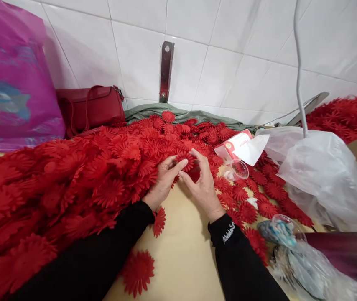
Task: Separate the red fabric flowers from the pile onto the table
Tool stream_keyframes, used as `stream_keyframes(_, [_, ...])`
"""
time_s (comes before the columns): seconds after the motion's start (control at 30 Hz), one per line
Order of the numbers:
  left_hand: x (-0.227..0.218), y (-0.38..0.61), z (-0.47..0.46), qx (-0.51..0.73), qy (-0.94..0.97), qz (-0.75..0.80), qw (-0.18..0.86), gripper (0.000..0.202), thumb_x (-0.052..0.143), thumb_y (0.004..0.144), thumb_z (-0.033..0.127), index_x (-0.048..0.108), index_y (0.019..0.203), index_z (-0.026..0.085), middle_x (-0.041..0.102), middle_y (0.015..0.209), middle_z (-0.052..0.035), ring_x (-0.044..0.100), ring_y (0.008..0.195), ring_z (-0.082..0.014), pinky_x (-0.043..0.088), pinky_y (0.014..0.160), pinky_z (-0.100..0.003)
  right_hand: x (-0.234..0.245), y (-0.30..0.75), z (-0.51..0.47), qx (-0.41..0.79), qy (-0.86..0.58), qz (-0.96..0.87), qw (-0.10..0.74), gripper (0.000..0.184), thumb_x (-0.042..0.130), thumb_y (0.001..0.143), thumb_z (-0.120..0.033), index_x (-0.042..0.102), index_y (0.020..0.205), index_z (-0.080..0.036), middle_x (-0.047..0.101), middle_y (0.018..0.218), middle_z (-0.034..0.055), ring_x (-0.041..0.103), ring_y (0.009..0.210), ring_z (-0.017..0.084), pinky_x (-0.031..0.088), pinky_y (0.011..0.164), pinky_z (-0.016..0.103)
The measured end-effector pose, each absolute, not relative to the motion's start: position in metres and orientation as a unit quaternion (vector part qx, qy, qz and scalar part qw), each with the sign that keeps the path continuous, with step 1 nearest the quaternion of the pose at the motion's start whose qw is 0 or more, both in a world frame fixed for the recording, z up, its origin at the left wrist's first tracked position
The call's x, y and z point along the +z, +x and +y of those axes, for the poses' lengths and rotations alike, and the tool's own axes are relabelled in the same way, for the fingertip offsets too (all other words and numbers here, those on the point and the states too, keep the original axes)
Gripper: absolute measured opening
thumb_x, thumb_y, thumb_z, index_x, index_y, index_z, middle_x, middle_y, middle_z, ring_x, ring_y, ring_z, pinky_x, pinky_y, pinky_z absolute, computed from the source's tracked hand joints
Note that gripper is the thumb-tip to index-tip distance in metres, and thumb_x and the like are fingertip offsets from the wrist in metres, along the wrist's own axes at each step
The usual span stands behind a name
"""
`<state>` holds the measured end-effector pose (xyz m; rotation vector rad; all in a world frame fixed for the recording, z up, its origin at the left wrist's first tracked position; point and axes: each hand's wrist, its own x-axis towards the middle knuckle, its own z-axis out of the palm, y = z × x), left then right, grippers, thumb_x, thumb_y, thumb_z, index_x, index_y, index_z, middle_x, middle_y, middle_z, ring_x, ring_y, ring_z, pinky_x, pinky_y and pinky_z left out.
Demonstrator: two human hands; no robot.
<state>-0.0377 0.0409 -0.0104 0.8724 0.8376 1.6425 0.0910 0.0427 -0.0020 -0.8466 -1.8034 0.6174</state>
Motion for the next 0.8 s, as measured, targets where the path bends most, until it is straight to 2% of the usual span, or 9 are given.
stream_keyframes(0.07, [-0.012, -0.039, 0.042, 0.684, 0.344, 0.350, 0.539, 0.042, 0.089, 0.069, 0.037, 0.067, 0.099, 0.018, 0.068, 0.081, 0.0034, 0.061, 0.071, -0.0098, 0.050, 0.067, -0.022, -0.004, 0.094, 0.046, 0.289, -0.355, -0.744, 0.487, 0.065, 0.074, 0.090, -0.037, 0.048, 0.149, -0.028, 0.055, 0.153, 0.0110, 0.052, 0.142, 0.024, 0.039, 0.124, 0.049])
stream_keyframes(0.17, [-0.012, -0.042, 0.044, 0.683, 0.347, 0.351, 0.539, 0.039, 0.090, 0.068, 0.035, 0.067, 0.094, 0.018, 0.063, 0.075, 0.0055, 0.058, 0.067, -0.0081, 0.048, 0.063, -0.020, -0.009, 0.097, 0.049, 0.321, -0.360, -0.729, 0.486, 0.064, 0.077, 0.087, -0.038, 0.053, 0.145, -0.028, 0.059, 0.150, 0.0087, 0.056, 0.138, 0.024, 0.041, 0.122, 0.047])
stream_keyframes(0.3, [-0.010, -0.048, 0.046, 0.648, 0.408, 0.357, 0.534, 0.034, 0.089, 0.069, 0.035, 0.071, 0.091, 0.017, 0.071, 0.084, 0.0012, 0.063, 0.075, -0.0101, 0.051, 0.070, -0.021, -0.013, 0.098, 0.052, 0.331, -0.366, -0.689, 0.531, 0.048, 0.075, 0.087, -0.036, 0.061, 0.133, -0.027, 0.066, 0.139, 0.0074, 0.062, 0.129, 0.022, 0.046, 0.116, 0.043])
stream_keyframes(0.47, [-0.009, -0.053, 0.046, 0.573, 0.481, 0.354, 0.562, 0.036, 0.085, 0.075, 0.033, 0.074, 0.104, 0.016, 0.076, 0.095, -0.0035, 0.068, 0.083, -0.0127, 0.054, 0.079, -0.025, -0.013, 0.101, 0.054, 0.310, -0.412, -0.658, 0.548, 0.032, 0.072, 0.089, -0.039, 0.064, 0.116, -0.024, 0.073, 0.113, 0.0053, 0.068, 0.106, 0.021, 0.053, 0.100, 0.039])
stream_keyframes(0.6, [-0.014, -0.052, 0.049, 0.556, 0.499, 0.353, 0.564, 0.047, 0.090, 0.064, 0.021, 0.072, 0.107, 0.016, 0.077, 0.101, -0.0040, 0.071, 0.088, -0.0146, 0.056, 0.084, -0.027, -0.011, 0.102, 0.054, 0.306, -0.431, -0.645, 0.552, 0.021, 0.070, 0.090, -0.041, 0.063, 0.098, -0.023, 0.068, 0.090, 0.0001, 0.065, 0.084, 0.017, 0.053, 0.083, 0.033])
stream_keyframes(0.73, [-0.018, -0.051, 0.051, 0.567, 0.512, 0.366, 0.531, 0.046, 0.088, 0.068, 0.025, 0.072, 0.111, 0.017, 0.077, 0.102, -0.0053, 0.071, 0.084, -0.0159, 0.057, 0.083, -0.030, -0.006, 0.100, 0.054, 0.390, -0.404, -0.627, 0.540, 0.020, 0.067, 0.091, -0.042, 0.060, 0.089, -0.023, 0.060, 0.070, -0.0053, 0.057, 0.061, 0.013, 0.047, 0.062, 0.027])
stream_keyframes(0.8, [-0.017, -0.052, 0.050, 0.564, 0.522, 0.373, 0.519, 0.044, 0.088, 0.069, 0.027, 0.073, 0.110, 0.017, 0.077, 0.105, -0.0060, 0.070, 0.085, -0.0159, 0.056, 0.083, -0.030, -0.004, 0.099, 0.053, 0.433, -0.391, -0.618, 0.527, 0.023, 0.066, 0.092, -0.044, 0.059, 0.088, -0.023, 0.057, 0.061, -0.0071, 0.054, 0.055, 0.013, 0.044, 0.057, 0.026])
